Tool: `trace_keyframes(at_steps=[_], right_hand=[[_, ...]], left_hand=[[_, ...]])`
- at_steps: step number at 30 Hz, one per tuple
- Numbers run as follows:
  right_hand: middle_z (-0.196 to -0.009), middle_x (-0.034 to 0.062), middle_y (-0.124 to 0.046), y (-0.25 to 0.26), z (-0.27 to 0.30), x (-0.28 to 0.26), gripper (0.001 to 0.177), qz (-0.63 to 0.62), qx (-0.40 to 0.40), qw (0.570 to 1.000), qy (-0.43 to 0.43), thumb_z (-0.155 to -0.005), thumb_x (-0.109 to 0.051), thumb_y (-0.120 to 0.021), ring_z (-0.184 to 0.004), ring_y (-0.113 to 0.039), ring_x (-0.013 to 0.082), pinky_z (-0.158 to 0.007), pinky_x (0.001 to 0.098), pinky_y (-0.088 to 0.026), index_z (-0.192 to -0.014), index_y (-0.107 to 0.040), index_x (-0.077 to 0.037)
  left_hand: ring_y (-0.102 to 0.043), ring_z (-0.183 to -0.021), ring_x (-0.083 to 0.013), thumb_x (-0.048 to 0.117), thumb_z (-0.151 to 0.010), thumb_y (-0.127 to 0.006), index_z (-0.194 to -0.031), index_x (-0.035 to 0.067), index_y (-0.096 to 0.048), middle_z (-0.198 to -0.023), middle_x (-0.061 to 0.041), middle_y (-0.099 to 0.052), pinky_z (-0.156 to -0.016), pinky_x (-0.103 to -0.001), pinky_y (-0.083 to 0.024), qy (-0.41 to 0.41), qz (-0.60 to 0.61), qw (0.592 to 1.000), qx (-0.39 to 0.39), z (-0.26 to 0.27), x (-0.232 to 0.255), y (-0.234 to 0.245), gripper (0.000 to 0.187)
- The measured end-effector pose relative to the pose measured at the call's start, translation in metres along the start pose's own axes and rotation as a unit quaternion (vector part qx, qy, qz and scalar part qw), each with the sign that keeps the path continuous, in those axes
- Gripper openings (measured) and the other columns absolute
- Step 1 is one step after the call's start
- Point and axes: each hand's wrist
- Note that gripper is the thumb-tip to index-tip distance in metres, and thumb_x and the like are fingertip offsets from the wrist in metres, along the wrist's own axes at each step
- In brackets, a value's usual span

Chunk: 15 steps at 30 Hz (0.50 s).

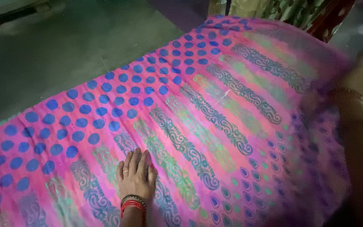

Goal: The person folds a light gray towel on a bed with a pink patterned sheet, then smooths the sheet and places a red and beige pillow on it. The person then spreads a blue floral sheet over the bed and smooths it out.

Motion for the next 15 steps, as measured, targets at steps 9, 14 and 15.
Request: trace_keyframes(at_steps=[9, 14, 15], right_hand=[[-0.159, 0.0280, -0.027, 0.071, 0.143, -0.016, 0.067, 0.022, -0.119, 0.946, 0.301, -0.099, -0.056, -0.049, -0.144, -0.022, 0.0510, -0.108, 0.0738, -0.006, -0.154, -0.041, -0.019], [-0.164, 0.0223, -0.025, 0.099, 0.124, 0.018, 0.063, -0.015, -0.245, 0.963, 0.112, -0.102, -0.051, -0.045, -0.153, -0.019, 0.0500, -0.117, 0.0738, -0.011, -0.156, -0.034, -0.021], [-0.166, 0.0212, -0.025, 0.099, 0.120, 0.032, 0.057, -0.005, -0.262, 0.964, 0.037, -0.105, -0.048, -0.045, -0.155, -0.021, 0.0503, -0.119, 0.0739, -0.015, -0.154, -0.036, -0.022]], left_hand=[[-0.038, -0.146, -0.0257, 0.037, -0.090, -0.056, -0.143, 0.021, -0.054, -0.152, -0.007, -0.050, -0.121, -0.049, -0.021, -0.003, 0.023, 1.000, 0.010, 0.000, 0.003, 0.007, 0.055], [-0.040, -0.146, -0.0280, 0.035, -0.091, -0.056, -0.144, 0.020, -0.055, -0.152, -0.009, -0.051, -0.121, -0.050, -0.022, -0.026, 0.028, 0.999, 0.038, 0.003, 0.001, 0.006, 0.055], [-0.040, -0.146, -0.0274, 0.035, -0.091, -0.056, -0.144, 0.020, -0.055, -0.153, -0.008, -0.051, -0.122, -0.049, -0.022, -0.023, 0.020, 0.999, 0.033, 0.002, -0.001, 0.006, 0.055]])
Point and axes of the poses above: each hand's wrist, its own z-axis away from the middle knuckle, its own y-axis out of the back of the hand, x = y × z
